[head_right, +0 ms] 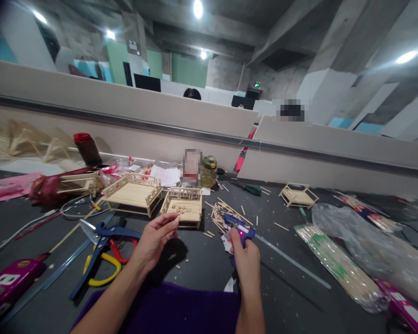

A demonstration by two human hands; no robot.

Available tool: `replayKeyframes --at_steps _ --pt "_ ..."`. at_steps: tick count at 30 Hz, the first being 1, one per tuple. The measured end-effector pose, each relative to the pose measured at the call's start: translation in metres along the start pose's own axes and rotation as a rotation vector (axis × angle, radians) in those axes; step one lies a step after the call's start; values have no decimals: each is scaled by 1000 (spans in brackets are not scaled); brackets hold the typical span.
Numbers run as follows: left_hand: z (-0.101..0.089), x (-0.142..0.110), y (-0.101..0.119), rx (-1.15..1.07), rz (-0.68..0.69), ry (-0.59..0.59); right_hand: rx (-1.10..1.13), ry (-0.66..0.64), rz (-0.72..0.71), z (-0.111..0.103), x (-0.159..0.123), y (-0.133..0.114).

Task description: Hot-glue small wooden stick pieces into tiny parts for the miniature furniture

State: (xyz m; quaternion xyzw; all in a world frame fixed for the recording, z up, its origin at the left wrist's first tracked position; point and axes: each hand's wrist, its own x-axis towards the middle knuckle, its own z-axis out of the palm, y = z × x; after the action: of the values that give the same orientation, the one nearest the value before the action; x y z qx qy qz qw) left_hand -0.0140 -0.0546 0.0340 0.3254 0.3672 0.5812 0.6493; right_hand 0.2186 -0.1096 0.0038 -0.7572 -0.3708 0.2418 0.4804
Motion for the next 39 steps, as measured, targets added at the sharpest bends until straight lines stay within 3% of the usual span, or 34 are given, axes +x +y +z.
replayKeyframes --at_steps 10,17,20,22,24,25,27,29,33,39 --pt "1 -1 0 -12 -12 -16 -287 -53 42 -12 13 15" --pt "0 1 -2 -12 -13 -26 -720 111 91 -23 0 5" --pt "-1 2 -2 -11 -9 -24 -744 208 14 -28 -8 -4" --pt "-2 3 -3 -5 -4 -33 -639 268 -137 -23 -13 -13" --pt "-2 4 -3 3 4 -44 -474 127 -340 -8 -20 -24" --pt "-3 4 -3 6 5 -47 -400 -51 -434 2 -24 -29" --pt "-3 3 -3 6 1 -46 -391 -367 -578 23 -34 -39" --pt "-4 2 -3 -1 -7 -40 -434 -527 -659 41 -45 -45" --pt "-5 2 -5 -2 -11 -52 -589 -613 -736 58 -61 -48" --pt "-5 2 -6 8 -9 -77 -739 -666 -788 65 -62 -41"
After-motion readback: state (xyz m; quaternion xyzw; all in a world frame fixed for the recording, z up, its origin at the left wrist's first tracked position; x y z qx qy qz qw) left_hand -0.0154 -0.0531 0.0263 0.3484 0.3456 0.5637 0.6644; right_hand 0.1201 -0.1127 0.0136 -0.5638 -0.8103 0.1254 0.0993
